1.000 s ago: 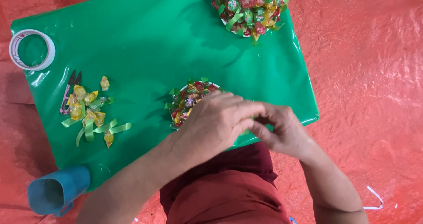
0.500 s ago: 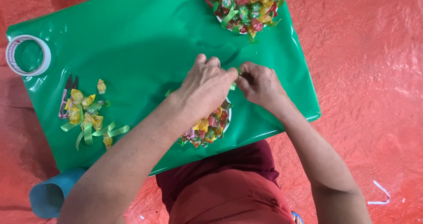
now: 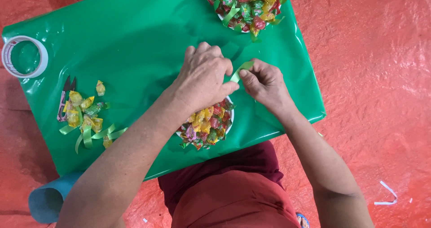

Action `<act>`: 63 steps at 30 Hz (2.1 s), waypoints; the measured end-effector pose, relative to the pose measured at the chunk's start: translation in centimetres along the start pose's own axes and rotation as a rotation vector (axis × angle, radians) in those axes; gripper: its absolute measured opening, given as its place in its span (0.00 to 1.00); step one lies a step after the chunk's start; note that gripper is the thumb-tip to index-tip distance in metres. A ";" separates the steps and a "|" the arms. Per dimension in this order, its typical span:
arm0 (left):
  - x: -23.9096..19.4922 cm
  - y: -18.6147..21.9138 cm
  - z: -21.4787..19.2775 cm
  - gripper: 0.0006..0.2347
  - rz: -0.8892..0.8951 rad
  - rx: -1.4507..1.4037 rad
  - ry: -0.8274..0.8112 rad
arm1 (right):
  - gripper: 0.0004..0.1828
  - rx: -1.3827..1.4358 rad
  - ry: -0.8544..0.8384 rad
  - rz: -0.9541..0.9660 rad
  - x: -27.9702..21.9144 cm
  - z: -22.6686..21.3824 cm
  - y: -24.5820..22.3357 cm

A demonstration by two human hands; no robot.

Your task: Assembling a decorative candy arrangement by taping wrapped candies and ribbons onto a base

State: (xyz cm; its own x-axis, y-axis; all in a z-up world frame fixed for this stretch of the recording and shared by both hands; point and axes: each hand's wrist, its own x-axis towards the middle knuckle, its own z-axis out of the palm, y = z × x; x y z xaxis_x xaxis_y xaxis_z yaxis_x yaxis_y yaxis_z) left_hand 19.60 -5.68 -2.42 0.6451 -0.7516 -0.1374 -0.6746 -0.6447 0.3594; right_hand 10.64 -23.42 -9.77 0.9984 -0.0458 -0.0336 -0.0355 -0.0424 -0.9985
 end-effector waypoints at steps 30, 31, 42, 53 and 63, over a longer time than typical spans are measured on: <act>-0.5 -0.4 1.4 0.39 -0.028 -0.071 -0.304 | 0.08 -0.453 0.061 0.083 0.3 1.4 2.2; -0.6 -0.6 1.7 0.38 -0.008 -0.034 -0.289 | 0.08 -0.453 0.061 0.084 0.3 1.5 2.2; -0.9 -1.2 2.5 0.36 0.020 -0.003 -0.259 | 0.09 -0.439 0.049 0.089 0.6 2.0 2.0; -1.2 -1.5 2.7 0.36 0.022 0.000 -0.245 | 0.11 -0.408 0.037 0.062 0.7 2.2 1.9; -1.4 -1.6 2.6 0.37 0.005 -0.009 -0.250 | 0.12 -0.205 -0.085 0.042 0.5 1.8 2.6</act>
State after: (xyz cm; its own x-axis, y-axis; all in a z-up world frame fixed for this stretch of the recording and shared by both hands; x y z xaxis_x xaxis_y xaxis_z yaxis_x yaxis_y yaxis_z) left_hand 18.82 -3.95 -5.16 0.5326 -0.7664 -0.3590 -0.6733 -0.6407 0.3689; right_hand 11.15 -21.72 -12.50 0.9957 0.0319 -0.0875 -0.0770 -0.2448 -0.9665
